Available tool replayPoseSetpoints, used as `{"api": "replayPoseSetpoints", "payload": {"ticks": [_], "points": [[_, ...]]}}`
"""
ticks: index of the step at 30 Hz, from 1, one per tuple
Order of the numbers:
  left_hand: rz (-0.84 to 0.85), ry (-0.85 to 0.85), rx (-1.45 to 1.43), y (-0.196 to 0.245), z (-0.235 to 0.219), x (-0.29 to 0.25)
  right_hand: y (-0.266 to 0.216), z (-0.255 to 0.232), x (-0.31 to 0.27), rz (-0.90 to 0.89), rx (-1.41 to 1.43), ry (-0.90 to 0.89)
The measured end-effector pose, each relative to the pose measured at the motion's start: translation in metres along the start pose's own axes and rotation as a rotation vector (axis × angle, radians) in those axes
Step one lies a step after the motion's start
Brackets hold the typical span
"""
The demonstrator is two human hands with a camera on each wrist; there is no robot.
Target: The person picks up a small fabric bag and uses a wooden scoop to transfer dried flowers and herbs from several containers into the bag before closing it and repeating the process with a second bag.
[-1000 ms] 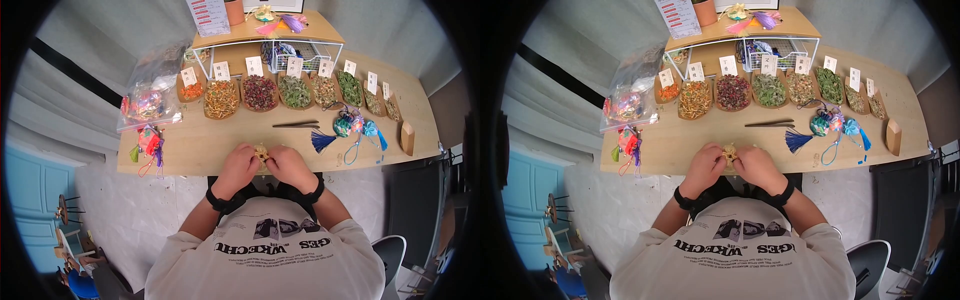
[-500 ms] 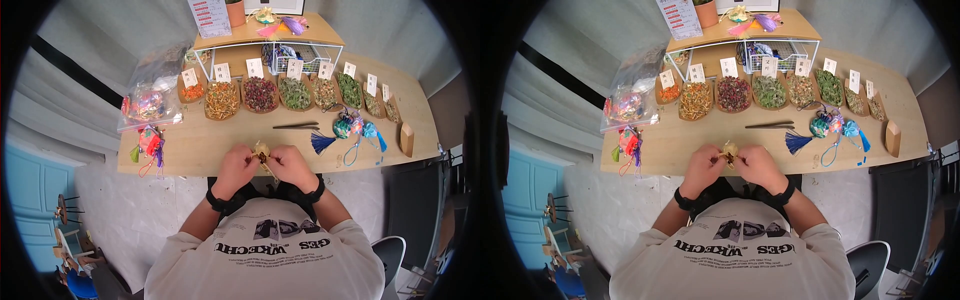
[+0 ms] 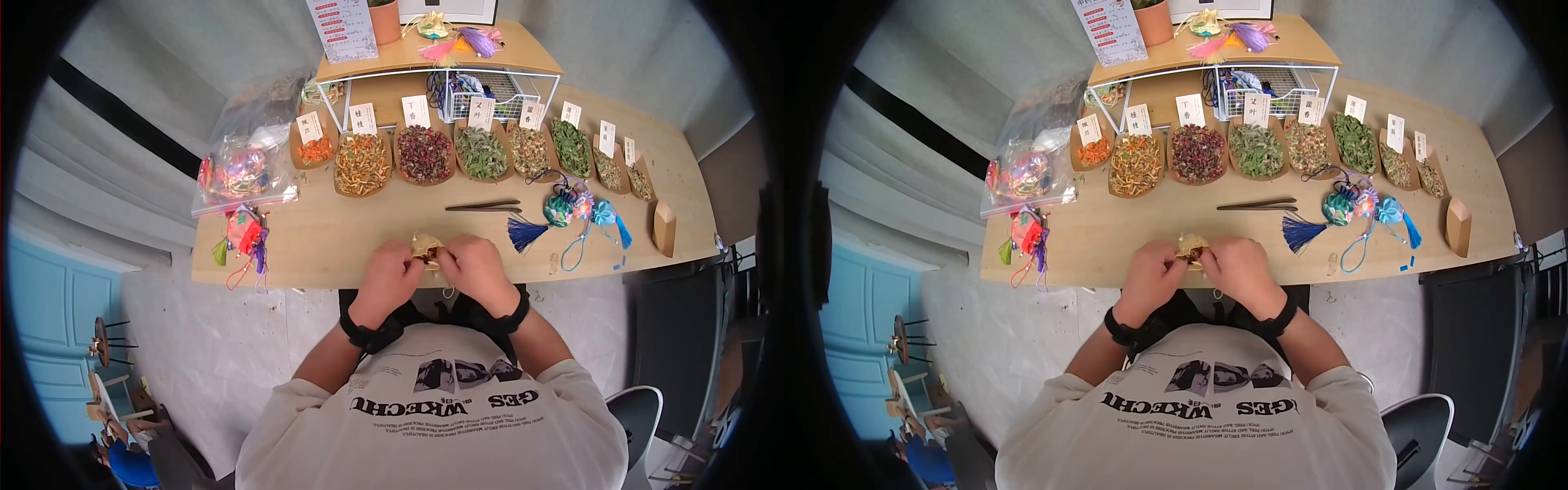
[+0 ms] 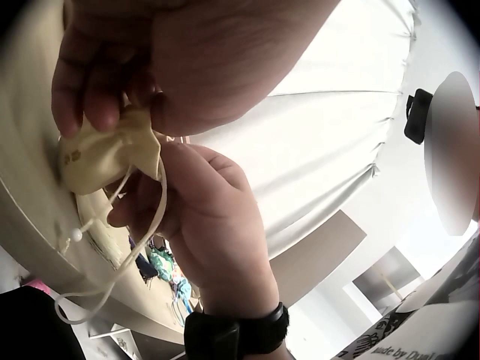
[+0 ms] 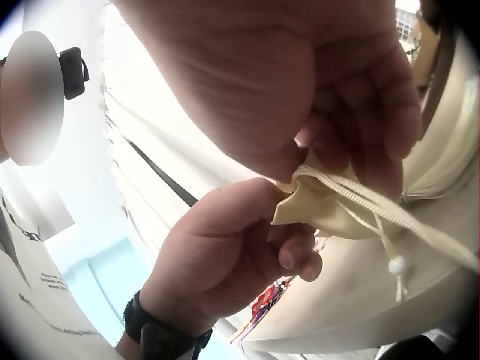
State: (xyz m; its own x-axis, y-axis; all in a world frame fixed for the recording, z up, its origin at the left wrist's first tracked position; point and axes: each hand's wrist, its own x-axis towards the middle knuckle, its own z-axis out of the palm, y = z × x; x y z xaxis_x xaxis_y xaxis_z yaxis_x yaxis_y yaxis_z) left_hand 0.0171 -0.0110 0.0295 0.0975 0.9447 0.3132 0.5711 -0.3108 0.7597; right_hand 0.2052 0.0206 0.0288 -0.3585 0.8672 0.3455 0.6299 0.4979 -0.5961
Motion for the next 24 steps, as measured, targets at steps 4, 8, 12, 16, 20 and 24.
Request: {"api": "replayPoseSetpoints", "payload": {"ticks": [4, 8, 12, 16, 20, 24], "points": [[-0.033, 0.063, 0.088, 0.001, -0.002, 0.001, -0.004, -0.002, -0.001, 0.039, -0.045, 0.048], [-0.052, 0.057, 0.057, 0.01, -0.002, 0.002, -0.012, -0.005, 0.001, 0.065, -0.041, 0.015], [-0.066, 0.021, 0.035, 0.01, -0.002, 0.001, -0.01, -0.007, 0.002, 0.055, -0.082, -0.002], [-0.076, 0.044, 0.109, 0.002, -0.004, 0.001, -0.005, -0.011, 0.002, 0.036, -0.071, -0.034], [-0.109, -0.001, 0.117, 0.007, -0.004, 0.001, -0.01, -0.008, 0.002, 0.042, -0.078, 0.01], [-0.139, -0.052, 0.081, 0.003, -0.002, 0.0, -0.013, -0.01, 0.0, 0.026, 0.0, -0.046]]}}
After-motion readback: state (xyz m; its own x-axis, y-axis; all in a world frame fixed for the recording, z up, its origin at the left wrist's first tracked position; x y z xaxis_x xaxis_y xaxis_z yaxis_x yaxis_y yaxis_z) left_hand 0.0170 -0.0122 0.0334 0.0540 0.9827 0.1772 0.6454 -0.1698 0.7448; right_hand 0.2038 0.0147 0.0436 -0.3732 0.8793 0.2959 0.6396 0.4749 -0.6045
